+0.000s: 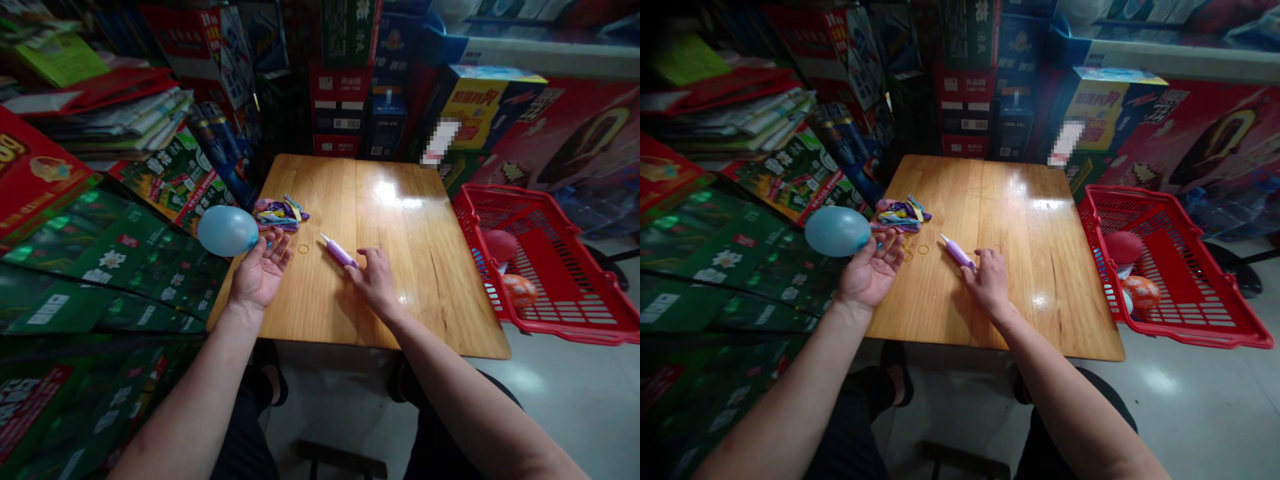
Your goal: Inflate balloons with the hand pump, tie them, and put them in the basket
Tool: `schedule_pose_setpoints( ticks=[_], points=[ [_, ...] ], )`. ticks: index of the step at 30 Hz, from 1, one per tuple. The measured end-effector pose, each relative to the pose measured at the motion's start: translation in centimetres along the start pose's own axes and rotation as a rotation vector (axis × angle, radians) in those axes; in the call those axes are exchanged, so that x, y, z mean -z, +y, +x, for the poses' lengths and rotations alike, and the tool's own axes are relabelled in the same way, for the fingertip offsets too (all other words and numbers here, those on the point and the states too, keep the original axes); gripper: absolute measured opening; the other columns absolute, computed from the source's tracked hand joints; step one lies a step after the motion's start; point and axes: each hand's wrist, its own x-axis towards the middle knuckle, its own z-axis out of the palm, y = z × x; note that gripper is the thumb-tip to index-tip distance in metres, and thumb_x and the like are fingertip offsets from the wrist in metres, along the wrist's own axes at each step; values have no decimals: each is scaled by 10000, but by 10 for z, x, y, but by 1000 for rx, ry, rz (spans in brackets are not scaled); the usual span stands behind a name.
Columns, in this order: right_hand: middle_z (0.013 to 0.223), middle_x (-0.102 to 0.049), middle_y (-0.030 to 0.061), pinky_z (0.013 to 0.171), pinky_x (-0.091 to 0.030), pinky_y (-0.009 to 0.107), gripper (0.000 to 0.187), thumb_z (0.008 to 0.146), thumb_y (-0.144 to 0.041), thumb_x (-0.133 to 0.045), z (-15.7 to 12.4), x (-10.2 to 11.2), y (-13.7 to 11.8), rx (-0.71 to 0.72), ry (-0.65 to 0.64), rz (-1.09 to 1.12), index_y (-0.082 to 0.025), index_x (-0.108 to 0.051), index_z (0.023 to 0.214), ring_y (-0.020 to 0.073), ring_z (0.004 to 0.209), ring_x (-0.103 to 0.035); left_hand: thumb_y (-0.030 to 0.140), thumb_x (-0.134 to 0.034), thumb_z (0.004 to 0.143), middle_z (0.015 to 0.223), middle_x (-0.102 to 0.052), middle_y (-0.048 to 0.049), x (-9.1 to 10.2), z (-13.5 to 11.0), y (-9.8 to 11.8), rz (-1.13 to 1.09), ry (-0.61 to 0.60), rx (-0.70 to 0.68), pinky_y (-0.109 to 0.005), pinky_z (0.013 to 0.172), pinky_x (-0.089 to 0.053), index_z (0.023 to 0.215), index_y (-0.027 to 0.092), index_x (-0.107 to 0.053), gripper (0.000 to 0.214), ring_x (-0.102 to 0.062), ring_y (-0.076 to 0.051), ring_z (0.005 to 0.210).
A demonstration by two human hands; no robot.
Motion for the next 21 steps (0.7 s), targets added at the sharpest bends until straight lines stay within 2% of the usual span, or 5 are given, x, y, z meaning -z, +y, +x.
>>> schedule_pose_setpoints(
  ticks=[3,6,12,17,21],
  points=[
    [1183,-635,153,1000,-424,481,235,871,-267,-638,-8,10,-19,101,76,102,-201,-652,1096,312,1155,-552,263,-692,907,1287,-694,-53,2,-9,2,4,-35,12,-309,910,-568,968,191,-696,95,-645,-193,1210],
    [958,-678,85,834,-479,405,96,908,-289,-617,-26,12,-48,62,-25,335,-248,-698,938,251,908,-612,254,-738,867,1310,-681,-69,0,-25,1,28,-56,5,-325,929,-556,950,184,-712,112,-630,-215,1237],
    [725,-677,41,611,-456,288,160,839,-353,-694,-71,-2,-112,-368,-228,845,-198,-724,810,169,664,-606,298,-790,826,1330,-670,-96,-6,-85,-12,83,-92,-7,-384,989,-514,873,179,-744,136,-543,-275,1343],
    [796,-699,46,588,-447,230,387,802,-532,-743,-105,4,-153,-509,-484,1135,-160,-737,908,121,661,-611,326,-842,764,1217,-726,-99,-3,-148,-27,125,-3,-33,-309,888,-539,895,189,-781,199,-632,-244,1208],
    [657,-619,2,523,-396,194,450,725,-537,-828,-129,16,-172,-601,-549,1303,-123,-690,833,79,559,-540,328,-835,762,1153,-748,-104,-4,-186,-26,169,-3,-29,-250,715,-533,1019,208,-789,288,-702,-198,981]
  ],
)
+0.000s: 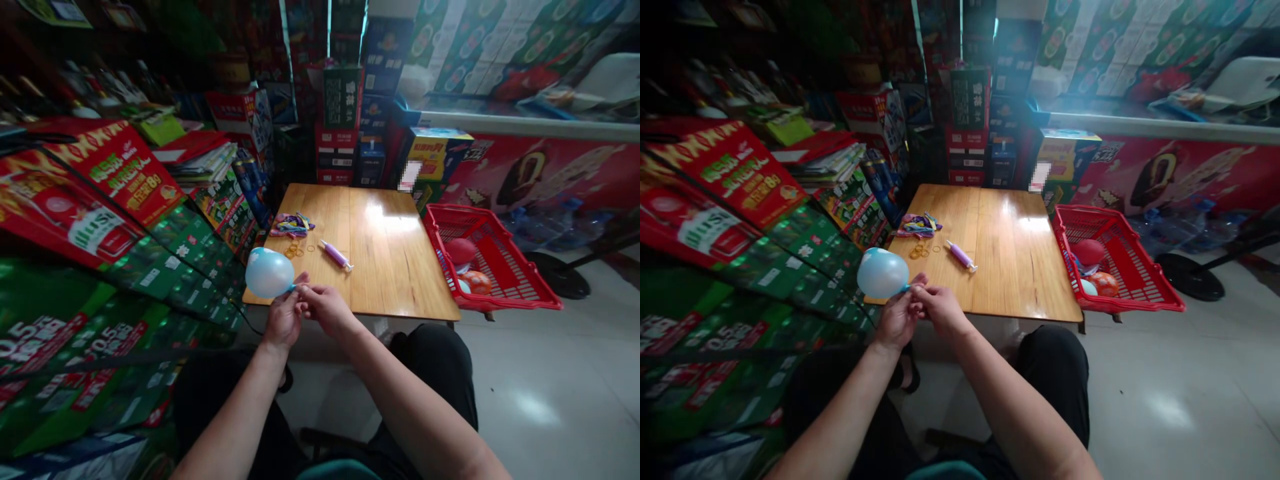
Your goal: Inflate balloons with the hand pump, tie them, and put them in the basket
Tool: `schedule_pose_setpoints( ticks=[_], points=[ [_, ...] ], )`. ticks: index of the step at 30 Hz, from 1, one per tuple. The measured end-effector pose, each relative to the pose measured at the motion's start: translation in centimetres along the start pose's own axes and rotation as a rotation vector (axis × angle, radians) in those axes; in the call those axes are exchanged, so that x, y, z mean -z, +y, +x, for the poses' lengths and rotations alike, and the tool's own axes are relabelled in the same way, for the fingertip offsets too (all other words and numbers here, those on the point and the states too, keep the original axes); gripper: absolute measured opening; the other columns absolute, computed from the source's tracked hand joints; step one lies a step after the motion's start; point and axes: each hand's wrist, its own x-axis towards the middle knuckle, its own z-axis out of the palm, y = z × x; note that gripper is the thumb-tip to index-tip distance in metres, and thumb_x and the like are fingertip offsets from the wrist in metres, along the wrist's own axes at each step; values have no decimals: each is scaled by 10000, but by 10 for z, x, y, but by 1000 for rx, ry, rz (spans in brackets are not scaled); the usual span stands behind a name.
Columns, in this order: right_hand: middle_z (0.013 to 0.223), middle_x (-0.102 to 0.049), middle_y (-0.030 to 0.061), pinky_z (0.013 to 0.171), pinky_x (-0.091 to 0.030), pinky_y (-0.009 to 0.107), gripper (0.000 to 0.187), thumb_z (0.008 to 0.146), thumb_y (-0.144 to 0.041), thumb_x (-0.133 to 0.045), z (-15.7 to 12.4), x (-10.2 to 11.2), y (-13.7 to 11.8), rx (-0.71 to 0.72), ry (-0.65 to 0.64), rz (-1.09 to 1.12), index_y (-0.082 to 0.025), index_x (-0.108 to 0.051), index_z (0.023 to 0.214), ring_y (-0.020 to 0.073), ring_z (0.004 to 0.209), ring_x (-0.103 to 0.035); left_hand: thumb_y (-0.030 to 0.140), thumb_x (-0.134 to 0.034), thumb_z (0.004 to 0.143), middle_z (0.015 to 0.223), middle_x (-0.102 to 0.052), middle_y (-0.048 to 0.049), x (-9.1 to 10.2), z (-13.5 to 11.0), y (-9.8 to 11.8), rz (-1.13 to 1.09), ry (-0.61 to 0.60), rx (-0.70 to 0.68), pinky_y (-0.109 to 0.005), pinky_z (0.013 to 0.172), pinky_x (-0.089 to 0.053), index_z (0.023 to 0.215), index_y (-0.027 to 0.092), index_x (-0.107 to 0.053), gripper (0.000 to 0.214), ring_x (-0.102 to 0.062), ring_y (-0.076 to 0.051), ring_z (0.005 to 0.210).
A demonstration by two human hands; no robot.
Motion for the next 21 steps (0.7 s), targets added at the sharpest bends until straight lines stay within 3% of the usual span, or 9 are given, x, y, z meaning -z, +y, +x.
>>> schedule_pose_setpoints(
  ticks=[5,9,15,21],
  points=[
    [578,-545,-33,473,-344,192,441,657,-474,-892,-32,-14,1,5,-3,99,-132,-622,724,63,504,-476,293,-806,781,1222,-720,-136,-10,-36,11,-10,-12,-78,-265,772,-525,917,172,-788,183,-670,-240,1112],
    [556,-527,-44,470,-336,193,405,653,-431,-889,-59,-19,1,59,-17,131,-141,-611,699,56,483,-448,275,-785,805,1272,-698,-117,-21,-64,17,-56,-44,-62,-240,766,-529,1043,197,-781,250,-636,-236,1186],
    [566,-566,-24,469,-343,208,328,716,-412,-803,-97,-20,0,167,-48,-3,-162,-599,659,69,466,-446,284,-770,815,1224,-714,-111,-39,-104,19,-77,-85,-18,-226,634,-522,1018,177,-774,230,-696,-205,1007],
    [570,-594,-6,478,-388,233,300,829,-436,-641,-112,-4,4,221,127,-367,-187,-569,678,117,481,-517,354,-796,807,951,-757,-83,-44,-141,6,30,-113,49,-255,644,-500,992,178,-761,258,-700,-175,788]
  ],
)
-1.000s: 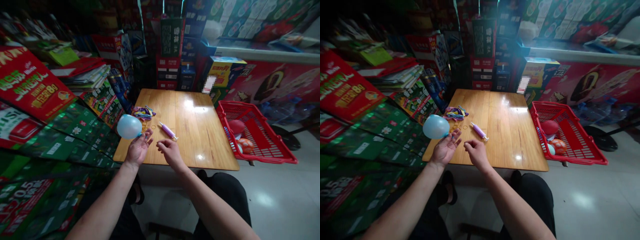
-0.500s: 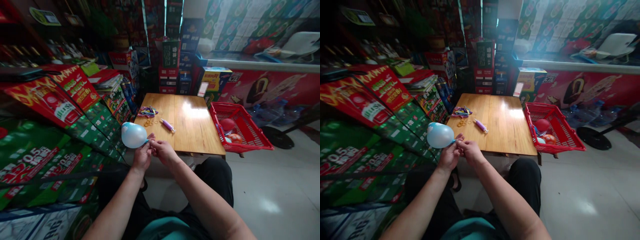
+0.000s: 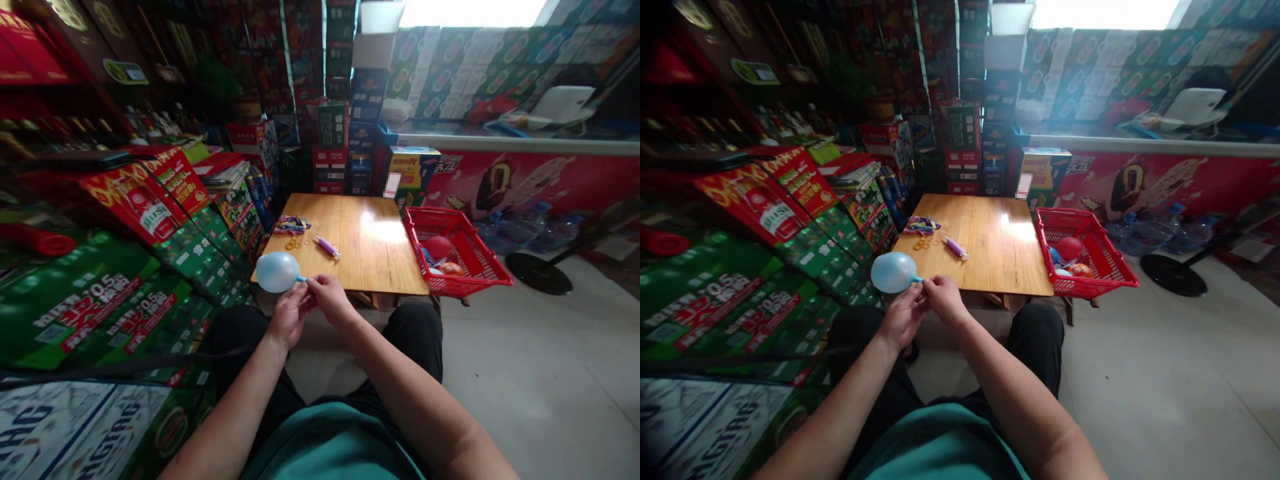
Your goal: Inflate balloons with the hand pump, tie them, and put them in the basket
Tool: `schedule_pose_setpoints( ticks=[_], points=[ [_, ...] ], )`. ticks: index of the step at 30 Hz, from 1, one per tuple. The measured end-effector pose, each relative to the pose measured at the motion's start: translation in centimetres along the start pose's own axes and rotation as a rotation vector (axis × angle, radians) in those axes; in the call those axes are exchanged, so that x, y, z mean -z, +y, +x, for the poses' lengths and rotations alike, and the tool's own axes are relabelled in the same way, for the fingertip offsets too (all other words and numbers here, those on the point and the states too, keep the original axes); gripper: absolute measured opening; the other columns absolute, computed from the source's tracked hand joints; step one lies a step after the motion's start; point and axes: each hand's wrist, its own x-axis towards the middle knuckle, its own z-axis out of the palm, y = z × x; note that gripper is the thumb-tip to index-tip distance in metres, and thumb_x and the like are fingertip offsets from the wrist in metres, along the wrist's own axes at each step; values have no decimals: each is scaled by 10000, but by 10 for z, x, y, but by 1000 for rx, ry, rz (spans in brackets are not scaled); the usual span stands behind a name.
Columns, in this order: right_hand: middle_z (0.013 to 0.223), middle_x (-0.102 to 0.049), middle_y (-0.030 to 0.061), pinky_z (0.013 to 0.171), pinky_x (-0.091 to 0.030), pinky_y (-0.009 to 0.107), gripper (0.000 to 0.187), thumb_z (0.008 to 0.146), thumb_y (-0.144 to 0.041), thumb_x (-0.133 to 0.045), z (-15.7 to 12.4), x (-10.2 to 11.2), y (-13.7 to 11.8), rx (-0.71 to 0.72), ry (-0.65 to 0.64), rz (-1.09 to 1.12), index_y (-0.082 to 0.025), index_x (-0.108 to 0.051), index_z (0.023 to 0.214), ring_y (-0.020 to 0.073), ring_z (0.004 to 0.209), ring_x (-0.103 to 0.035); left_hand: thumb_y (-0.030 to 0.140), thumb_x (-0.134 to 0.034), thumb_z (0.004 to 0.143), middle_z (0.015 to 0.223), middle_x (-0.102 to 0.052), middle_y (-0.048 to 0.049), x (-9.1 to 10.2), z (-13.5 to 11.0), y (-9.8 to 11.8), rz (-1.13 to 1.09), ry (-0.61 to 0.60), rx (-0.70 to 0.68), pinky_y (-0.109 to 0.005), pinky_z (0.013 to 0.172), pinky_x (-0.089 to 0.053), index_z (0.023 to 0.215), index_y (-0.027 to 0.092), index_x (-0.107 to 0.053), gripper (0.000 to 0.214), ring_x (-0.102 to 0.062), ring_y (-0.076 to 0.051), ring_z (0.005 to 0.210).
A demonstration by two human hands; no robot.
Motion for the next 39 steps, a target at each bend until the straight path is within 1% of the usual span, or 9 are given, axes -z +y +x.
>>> schedule_pose_setpoints(
  ticks=[3,7,11,14,17,22,31,37,39],
  points=[
    [548,-577,-4,476,-373,236,264,836,-360,-609,5,11,3,3,77,-187,-185,-560,644,118,473,-506,393,-813,784,809,-744,-74,7,-11,-4,263,48,22,-275,587,-450,910,176,-770,254,-668,-179,650],
    [556,-585,9,502,-331,239,211,801,-230,-619,12,18,2,38,97,-317,-166,-588,603,117,518,-494,380,-760,835,674,-686,-40,13,-16,7,592,70,-275,-296,569,-426,814,210,-761,171,-589,-170,549],
    [541,-565,-5,538,-318,246,213,802,-223,-639,12,15,-4,65,18,-414,-158,-612,602,119,544,-470,316,-694,883,971,-749,-77,14,-9,26,917,35,-615,-373,926,-489,979,255,-773,139,-679,-268,943],
    [634,-607,-4,595,-352,241,175,831,-219,-605,11,12,-8,168,-130,-480,-145,-642,676,122,618,-488,303,-592,946,1257,-704,-87,21,5,28,1197,-63,-734,-502,1164,-320,1190,247,-717,281,-589,-303,1245],
    [727,-634,2,626,-377,234,161,863,-219,-559,17,13,-10,222,-239,-466,-140,-662,769,123,670,-508,304,-482,1010,1289,-696,-76,32,19,20,1359,-117,-719,-556,1189,-270,1276,246,-658,325,-604,-276,1243],
    [630,-563,-15,550,-345,224,237,907,-309,-565,39,22,-3,48,-251,-461,-143,-630,752,105,577,-470,353,-530,998,1185,-738,-77,49,38,11,1306,-67,-666,-505,1146,-361,1209,228,-690,293,-665,-258,1133],
    [617,-591,-9,533,-324,228,206,875,-240,-588,80,23,-2,-37,-368,-673,-142,-633,699,95,560,-486,296,-616,951,986,-782,-28,78,67,29,1367,-135,-638,-497,1113,-366,1017,268,-764,165,-718,-222,898],
    [625,-607,1,498,-365,215,264,908,-326,-576,132,10,6,-157,-614,-587,-151,-645,723,92,520,-508,309,-637,924,918,-773,-35,101,87,42,1313,-40,-587,-430,1037,-425,918,239,-756,139,-700,-229,884],
    [675,-658,27,519,-394,208,275,934,-323,-546,159,3,11,-113,-570,-701,-152,-679,766,99,552,-554,346,-631,926,899,-766,-38,109,94,44,1202,58,-486,-371,915,-486,912,233,-749,164,-699,-228,879]
  ],
)
